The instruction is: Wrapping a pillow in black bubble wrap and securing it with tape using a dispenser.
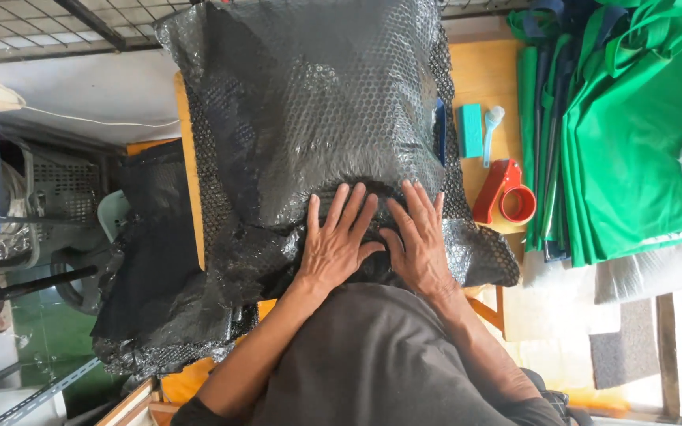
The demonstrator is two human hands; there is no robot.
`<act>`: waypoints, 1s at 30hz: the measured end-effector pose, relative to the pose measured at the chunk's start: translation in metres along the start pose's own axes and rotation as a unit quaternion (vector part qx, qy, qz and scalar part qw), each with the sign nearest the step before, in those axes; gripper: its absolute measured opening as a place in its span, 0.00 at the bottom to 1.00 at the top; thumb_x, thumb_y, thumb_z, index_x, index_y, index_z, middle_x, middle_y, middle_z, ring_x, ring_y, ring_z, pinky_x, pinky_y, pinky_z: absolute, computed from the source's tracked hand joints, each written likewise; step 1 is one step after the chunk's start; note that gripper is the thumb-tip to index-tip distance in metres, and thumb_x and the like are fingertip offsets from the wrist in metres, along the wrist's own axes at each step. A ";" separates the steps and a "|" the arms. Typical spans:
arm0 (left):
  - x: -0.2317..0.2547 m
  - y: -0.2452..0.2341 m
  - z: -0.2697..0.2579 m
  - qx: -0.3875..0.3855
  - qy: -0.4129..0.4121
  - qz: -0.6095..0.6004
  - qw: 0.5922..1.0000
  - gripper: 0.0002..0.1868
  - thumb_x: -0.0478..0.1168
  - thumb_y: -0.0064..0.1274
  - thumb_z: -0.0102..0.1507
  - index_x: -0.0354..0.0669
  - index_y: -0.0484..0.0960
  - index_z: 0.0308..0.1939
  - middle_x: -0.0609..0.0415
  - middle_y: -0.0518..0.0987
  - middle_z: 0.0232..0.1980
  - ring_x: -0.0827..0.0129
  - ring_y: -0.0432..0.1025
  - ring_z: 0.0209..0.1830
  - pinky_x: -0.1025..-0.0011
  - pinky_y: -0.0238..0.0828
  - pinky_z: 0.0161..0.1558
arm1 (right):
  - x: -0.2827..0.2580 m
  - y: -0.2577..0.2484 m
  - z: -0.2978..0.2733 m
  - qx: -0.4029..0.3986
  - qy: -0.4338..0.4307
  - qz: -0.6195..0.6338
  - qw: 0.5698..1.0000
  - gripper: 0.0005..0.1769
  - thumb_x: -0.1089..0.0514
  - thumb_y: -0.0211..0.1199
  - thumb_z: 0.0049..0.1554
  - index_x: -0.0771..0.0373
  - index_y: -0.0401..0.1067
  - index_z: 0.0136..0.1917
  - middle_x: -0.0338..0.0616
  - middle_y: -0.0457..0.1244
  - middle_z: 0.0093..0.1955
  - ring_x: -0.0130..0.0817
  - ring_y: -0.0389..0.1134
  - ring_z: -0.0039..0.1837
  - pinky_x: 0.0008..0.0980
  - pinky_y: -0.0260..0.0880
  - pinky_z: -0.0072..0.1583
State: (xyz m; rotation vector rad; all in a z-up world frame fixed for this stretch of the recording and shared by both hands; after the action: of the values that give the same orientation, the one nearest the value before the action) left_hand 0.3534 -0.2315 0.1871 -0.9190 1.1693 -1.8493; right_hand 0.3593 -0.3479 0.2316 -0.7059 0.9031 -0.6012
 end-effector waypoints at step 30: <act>-0.136 -0.049 -0.038 -0.102 -0.169 -0.282 0.939 0.18 0.56 0.60 0.64 0.45 0.83 0.38 0.49 0.80 0.33 0.52 0.75 0.36 0.57 0.69 0.42 | -0.010 0.039 -0.045 0.063 -0.127 -0.084 0.986 0.24 0.62 0.46 0.65 0.45 0.75 0.67 0.50 0.62 0.65 0.52 0.64 0.68 0.51 0.61 0.68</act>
State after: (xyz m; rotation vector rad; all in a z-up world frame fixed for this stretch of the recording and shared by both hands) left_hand 0.3728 -0.0836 0.1967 -1.7612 0.9504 -1.9038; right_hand 0.3227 -0.3293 0.1871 -0.7303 0.5668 -0.6943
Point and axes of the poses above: each hand's wrist, its own z-axis towards the middle knuckle, its own y-axis out of the palm, x = y × z, the point moved 10 cm from there along z, towards the middle knuckle
